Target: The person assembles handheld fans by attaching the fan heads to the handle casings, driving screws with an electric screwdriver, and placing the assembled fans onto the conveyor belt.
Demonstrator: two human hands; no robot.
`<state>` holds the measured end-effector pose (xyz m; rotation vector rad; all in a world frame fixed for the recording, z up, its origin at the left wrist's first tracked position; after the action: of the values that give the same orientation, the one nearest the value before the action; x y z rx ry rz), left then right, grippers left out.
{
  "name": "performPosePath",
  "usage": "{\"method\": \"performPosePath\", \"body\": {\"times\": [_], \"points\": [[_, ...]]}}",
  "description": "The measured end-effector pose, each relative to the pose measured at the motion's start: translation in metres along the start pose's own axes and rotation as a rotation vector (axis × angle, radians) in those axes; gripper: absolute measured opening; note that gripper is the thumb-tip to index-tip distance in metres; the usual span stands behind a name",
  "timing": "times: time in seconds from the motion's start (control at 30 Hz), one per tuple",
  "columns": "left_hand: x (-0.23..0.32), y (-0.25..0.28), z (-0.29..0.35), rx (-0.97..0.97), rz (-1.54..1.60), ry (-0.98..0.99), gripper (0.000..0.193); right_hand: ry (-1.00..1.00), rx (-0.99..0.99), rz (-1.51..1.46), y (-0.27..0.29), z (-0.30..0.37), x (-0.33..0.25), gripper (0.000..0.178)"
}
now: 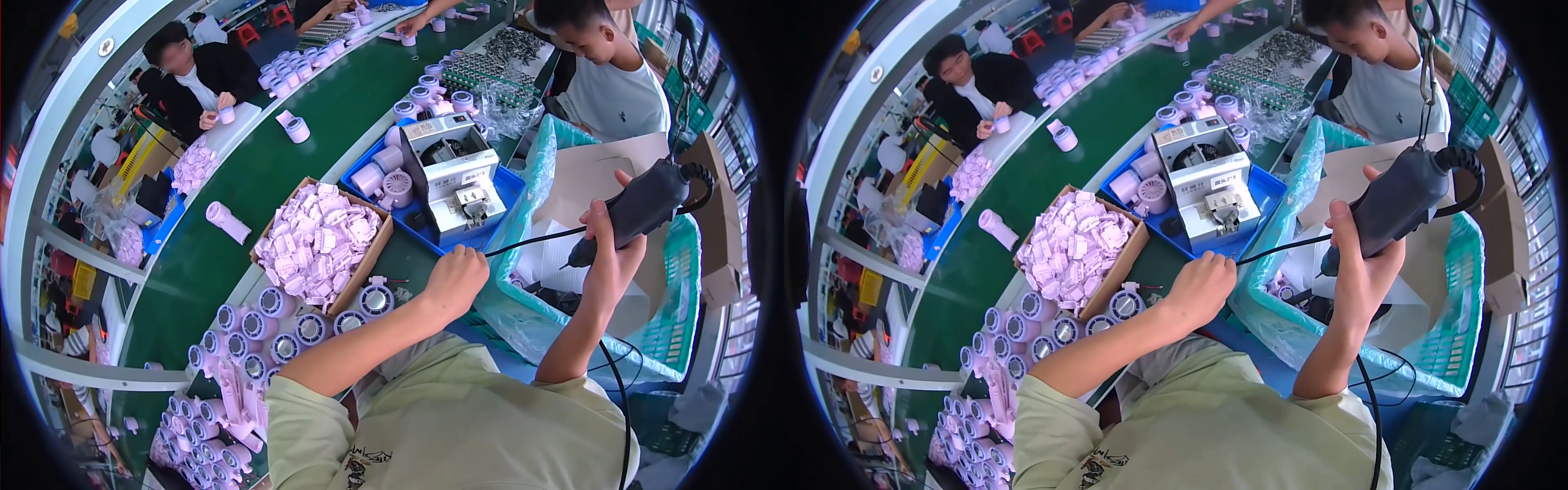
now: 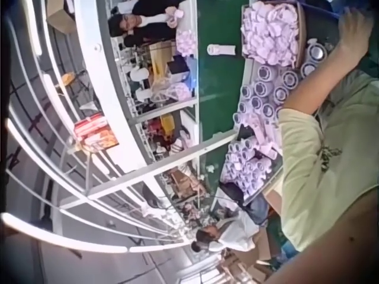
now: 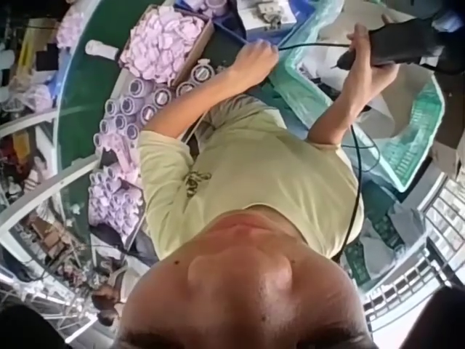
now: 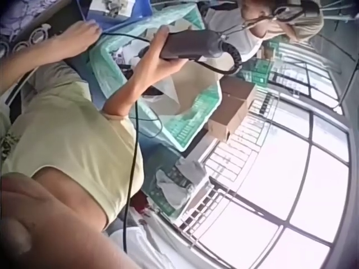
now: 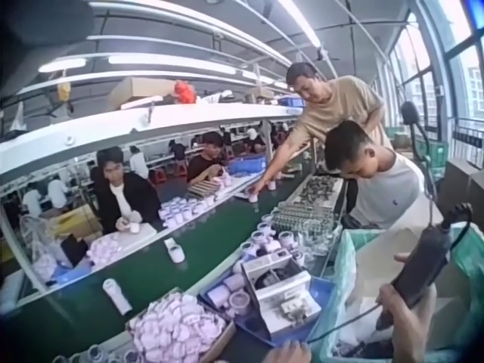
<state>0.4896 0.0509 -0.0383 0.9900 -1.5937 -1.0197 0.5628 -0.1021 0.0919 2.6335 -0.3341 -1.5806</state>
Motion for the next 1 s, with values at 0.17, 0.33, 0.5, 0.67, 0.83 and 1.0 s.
{"method": "performPosePath", "body": {"times": [0.17, 0.33, 0.5, 0.67, 0.83, 1.0], "points": [[-0.005, 0.002, -0.001, 0.01, 0.001, 0.052, 0.024, 0.013, 0.012, -0.014, 0.0, -0.001, 0.001, 0.043], [-0.016, 0.015, 0.002, 0.0, -0.103, 0.102, 0.017, 0.013, 0.001, -0.006, 0.001, 0.002, -0.001, 0.043], [-0.032, 0.031, 0.011, -0.072, -0.283, 0.17, 0.009, 0.005, -0.014, -0.002, -0.001, 0.004, -0.004, 0.043], [-0.049, 0.04, 0.023, -0.031, -0.313, 0.173, 0.007, 0.003, -0.029, -0.011, -0.007, 0.005, -0.004, 0.043], [-0.06, 0.026, 0.027, 0.055, -0.271, 0.092, 0.005, -0.025, -0.076, -0.005, -0.014, 0.004, -0.003, 0.043], [-0.067, 0.018, 0.024, 0.091, -0.181, 0.078, 0.003, -0.01, -0.098, -0.012, -0.018, 0.005, -0.002, 0.042]]}}
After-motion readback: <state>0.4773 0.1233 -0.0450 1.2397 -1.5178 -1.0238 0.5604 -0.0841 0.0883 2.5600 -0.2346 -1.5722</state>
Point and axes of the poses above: each hand's wrist, its own z-axis away from the middle knuckle, its own y-axis out of the back of the hand, x = y × z, the point moved 5 cm from there along -z, towards the middle knuckle, and after that the axes turned 12 degrees about z, right-handed, at the moved point
